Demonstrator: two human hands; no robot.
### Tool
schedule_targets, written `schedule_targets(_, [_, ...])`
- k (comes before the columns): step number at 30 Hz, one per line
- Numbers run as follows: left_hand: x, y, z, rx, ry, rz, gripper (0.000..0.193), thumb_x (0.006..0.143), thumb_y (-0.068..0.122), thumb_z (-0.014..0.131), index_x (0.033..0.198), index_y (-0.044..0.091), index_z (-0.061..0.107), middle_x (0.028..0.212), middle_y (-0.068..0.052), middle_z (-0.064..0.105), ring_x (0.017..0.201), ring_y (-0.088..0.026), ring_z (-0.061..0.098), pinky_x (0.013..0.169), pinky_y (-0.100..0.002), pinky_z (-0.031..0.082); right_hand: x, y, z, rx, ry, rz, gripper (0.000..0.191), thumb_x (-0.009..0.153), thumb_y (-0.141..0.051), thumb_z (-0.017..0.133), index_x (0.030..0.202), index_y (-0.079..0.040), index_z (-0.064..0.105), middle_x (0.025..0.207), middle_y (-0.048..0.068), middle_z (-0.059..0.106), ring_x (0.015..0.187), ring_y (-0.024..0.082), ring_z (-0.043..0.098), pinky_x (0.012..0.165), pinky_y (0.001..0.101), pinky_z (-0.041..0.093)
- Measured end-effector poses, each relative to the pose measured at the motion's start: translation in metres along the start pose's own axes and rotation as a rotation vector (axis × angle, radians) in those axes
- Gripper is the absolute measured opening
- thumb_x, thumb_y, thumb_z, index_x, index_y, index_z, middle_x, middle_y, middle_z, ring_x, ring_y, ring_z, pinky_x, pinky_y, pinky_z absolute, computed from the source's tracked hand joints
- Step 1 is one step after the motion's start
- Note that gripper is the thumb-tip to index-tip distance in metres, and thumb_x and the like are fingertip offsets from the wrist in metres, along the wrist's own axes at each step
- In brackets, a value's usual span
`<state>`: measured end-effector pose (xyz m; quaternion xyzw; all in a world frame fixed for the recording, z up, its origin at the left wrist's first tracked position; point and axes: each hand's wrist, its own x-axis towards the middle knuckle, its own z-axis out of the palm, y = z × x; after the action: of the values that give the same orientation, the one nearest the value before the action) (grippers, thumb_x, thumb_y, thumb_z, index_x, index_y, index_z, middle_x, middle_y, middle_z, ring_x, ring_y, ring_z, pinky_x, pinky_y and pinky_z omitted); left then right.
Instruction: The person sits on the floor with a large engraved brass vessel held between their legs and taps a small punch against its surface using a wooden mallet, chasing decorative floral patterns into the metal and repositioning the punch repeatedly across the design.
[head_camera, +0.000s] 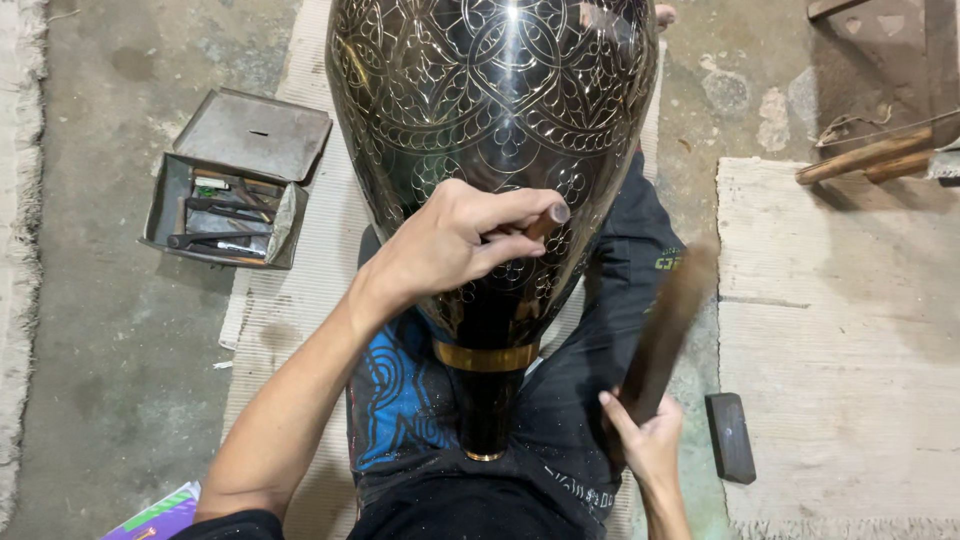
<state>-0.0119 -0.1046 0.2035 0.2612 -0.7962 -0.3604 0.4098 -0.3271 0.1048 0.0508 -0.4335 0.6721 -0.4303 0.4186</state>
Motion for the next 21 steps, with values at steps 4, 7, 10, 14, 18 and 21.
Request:
schedule_targets(4, [0.002, 0.002, -0.003, 0.008, -0.06, 0.033, 0.04, 0.092, 0.004, 0.078, 0.129, 0.006, 0.063, 0.093, -0.009, 0.076, 0.081, -0.024, 0.076, 0.074, -0.033, 0.059, -0.002, -0.003, -0.021, -0.128, -0.026, 0.031, 0.017, 0.08, -0.006, 0.082, 0.087, 0.001, 0.068, 0.067, 0.005, 0.068, 0.056, 0.012, 0.061, 0.053, 0.0267, 0.047])
schedule_targets(7, [0.002, 0.003, -0.002, 0.0, -0.061, 0.031, 0.041, 0.09, 0.005, 0.078, 0.129, 0.005, 0.064, 0.095, -0.009, 0.076, 0.082, -0.024, 0.077, 0.073, -0.033, 0.059, -0.002, -0.035, -0.032, -0.219, -0.031, -0.116, 0.017, 0.082, -0.008, 0.082, 0.087, -0.001, 0.068, 0.068, 0.003, 0.068, 0.057, 0.01, 0.06, 0.053, 0.0242, 0.046])
schedule_targets(10, [0.007, 0.006, 0.0, -0.013, -0.049, 0.152, 0.039, 0.093, 0.005, 0.076, 0.13, 0.007, 0.066, 0.111, -0.011, 0.077, 0.098, -0.026, 0.078, 0.085, -0.034, 0.063, -0.001, -0.077, -0.035, -0.134, 0.038, -0.086, 0.016, 0.086, -0.01, 0.08, 0.092, -0.002, 0.067, 0.067, 0.005, 0.066, 0.054, 0.011, 0.058, 0.049, 0.0261, 0.043])
schedule_targets(14, [0.025, 0.012, -0.006, 0.06, -0.212, 0.151, 0.037, 0.092, 0.011, 0.079, 0.127, 0.01, 0.069, 0.108, -0.013, 0.076, 0.096, -0.032, 0.074, 0.084, -0.039, 0.06, 0.0, -0.129, -0.037, -0.566, 0.155, -0.339, 0.019, 0.088, -0.012, 0.08, 0.097, -0.003, 0.065, 0.076, 0.008, 0.068, 0.064, 0.016, 0.065, 0.06, 0.0315, 0.052])
schedule_targets(18, [0.038, 0.009, -0.013, 0.105, -0.357, 0.106, 0.038, 0.087, 0.014, 0.079, 0.125, 0.013, 0.071, 0.1, -0.012, 0.077, 0.086, -0.035, 0.071, 0.075, -0.044, 0.056, 0.0, -0.141, -0.036, -0.782, 0.201, -0.347, 0.029, 0.087, -0.013, 0.08, 0.11, -0.003, 0.067, 0.081, 0.013, 0.069, 0.069, 0.024, 0.069, 0.065, 0.037, 0.052])
schedule_targets(21, [0.041, 0.0, -0.009, 0.13, -0.433, 0.098, 0.042, 0.083, 0.015, 0.08, 0.124, 0.014, 0.071, 0.095, -0.013, 0.076, 0.084, -0.036, 0.071, 0.072, -0.045, 0.055, 0.004, -0.125, -0.024, -0.72, 0.178, -0.298, 0.029, 0.085, -0.015, 0.079, 0.109, -0.005, 0.065, 0.079, 0.013, 0.069, 0.068, 0.027, 0.07, 0.065, 0.0378, 0.053])
